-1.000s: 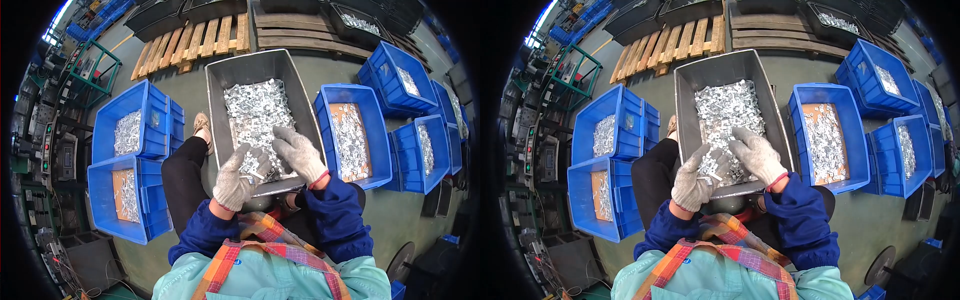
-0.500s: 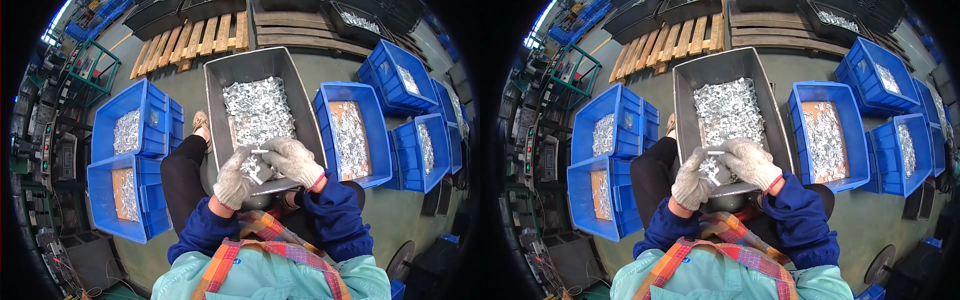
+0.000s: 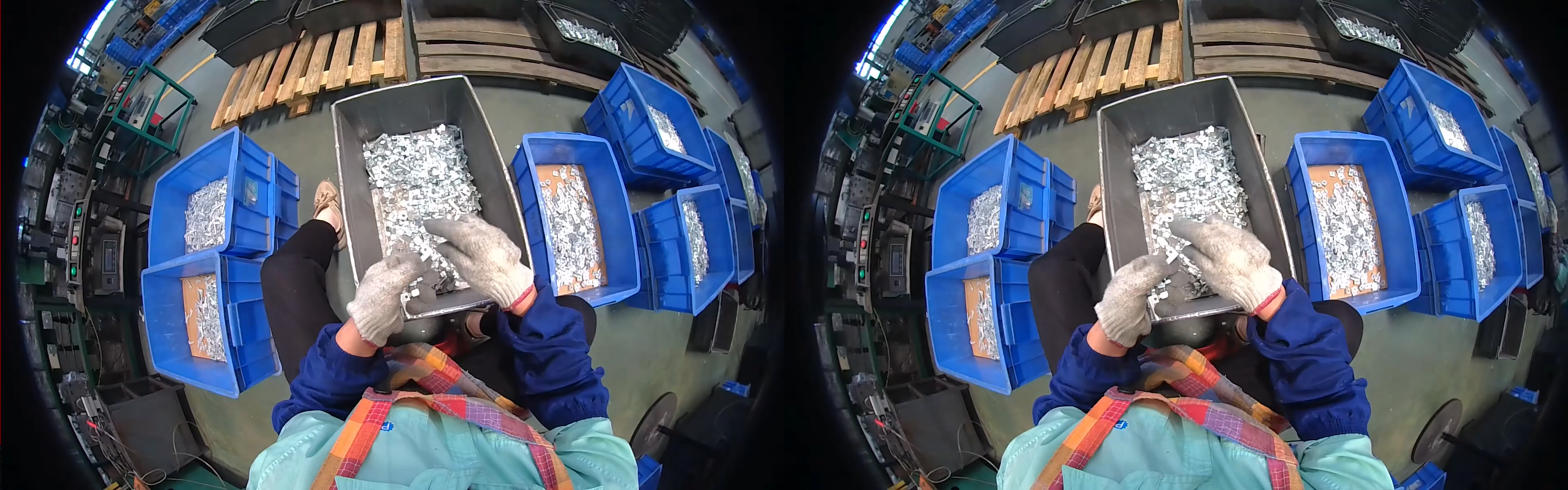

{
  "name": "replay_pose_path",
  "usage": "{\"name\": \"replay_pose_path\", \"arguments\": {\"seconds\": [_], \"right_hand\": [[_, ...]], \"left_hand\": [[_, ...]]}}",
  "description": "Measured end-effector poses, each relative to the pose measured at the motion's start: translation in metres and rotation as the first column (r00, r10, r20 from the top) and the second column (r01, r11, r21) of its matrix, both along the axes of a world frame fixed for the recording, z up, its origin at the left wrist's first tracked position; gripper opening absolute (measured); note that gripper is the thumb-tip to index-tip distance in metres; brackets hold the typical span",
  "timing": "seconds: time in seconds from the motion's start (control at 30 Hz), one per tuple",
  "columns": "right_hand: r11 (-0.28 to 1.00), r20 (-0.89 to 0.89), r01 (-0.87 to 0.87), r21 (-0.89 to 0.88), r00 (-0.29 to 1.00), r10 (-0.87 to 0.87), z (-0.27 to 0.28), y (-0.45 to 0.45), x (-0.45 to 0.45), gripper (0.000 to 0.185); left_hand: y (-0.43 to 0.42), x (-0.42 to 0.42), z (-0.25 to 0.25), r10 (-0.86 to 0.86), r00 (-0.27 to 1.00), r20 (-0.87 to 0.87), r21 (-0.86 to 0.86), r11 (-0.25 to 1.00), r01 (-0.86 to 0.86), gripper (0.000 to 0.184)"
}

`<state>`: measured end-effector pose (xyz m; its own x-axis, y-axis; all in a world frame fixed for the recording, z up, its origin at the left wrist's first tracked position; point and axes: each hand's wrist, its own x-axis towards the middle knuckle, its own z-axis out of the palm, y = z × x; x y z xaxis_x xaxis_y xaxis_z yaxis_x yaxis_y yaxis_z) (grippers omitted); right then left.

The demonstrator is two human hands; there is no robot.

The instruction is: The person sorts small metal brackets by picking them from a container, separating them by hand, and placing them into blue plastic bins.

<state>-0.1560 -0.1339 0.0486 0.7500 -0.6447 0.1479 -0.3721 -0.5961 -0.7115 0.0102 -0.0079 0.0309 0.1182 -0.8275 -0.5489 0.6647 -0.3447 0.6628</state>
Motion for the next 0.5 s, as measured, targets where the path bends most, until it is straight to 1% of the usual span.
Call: {"name": "replay_pose_path", "arguments": {"seconds": [0.03, 0.13, 0.23, 0.3, 0.37, 0.43, 0.5], "right_hand": [[1.0, 0.072, -0.004, -0.03, 0.997, 0.006, -0.005, -0.002, 0.0, 0.038], [0.998, -0.026, -0.057, -0.032, 0.998, 0.056, 0.006, -0.003, -0.002, 0.041], [0.992, -0.096, -0.115, -0.053, 0.989, 0.11, 0.003, 0.0, -0.002, 0.044], [0.993, -0.073, -0.11, -0.049, 0.992, 0.107, -0.006, 0.001, -0.001, 0.043], [0.991, -0.069, -0.121, -0.052, 0.991, 0.118, -0.011, 0.0, -0.002, 0.04], [0.987, -0.084, -0.147, -0.062, 0.986, 0.141, -0.011, -0.002, -0.004, 0.035], [0.986, -0.046, -0.133, -0.105, 0.991, 0.129, -0.021, 0.002, -0.001, 0.031]], "left_hand": [[0.001, 0.001, -0.002, -0.005, 1.0, 0.016, 0.001, 1.0, 0.005, 0.023], [0.002, 0.0, -0.009, 0.002, 0.998, 0.058, -0.039, 0.999, 0.0, 0.024], [0.004, 0.007, -0.005, -0.084, 0.996, 0.018, -0.024, 0.996, 0.084, 0.019], [0.003, 0.003, 0.002, -0.157, 0.944, 0.29, -0.024, 0.985, 0.171, 0.017], [0.002, -0.002, 0.007, -0.173, 0.916, 0.363, -0.012, 0.982, 0.191, 0.016], [0.002, -0.007, 0.009, -0.142, 0.958, 0.249, -0.001, 0.989, 0.147, 0.017], [0.002, -0.003, 0.002, -0.167, 0.946, 0.278, 0.0, 0.985, 0.174, 0.019]]}}
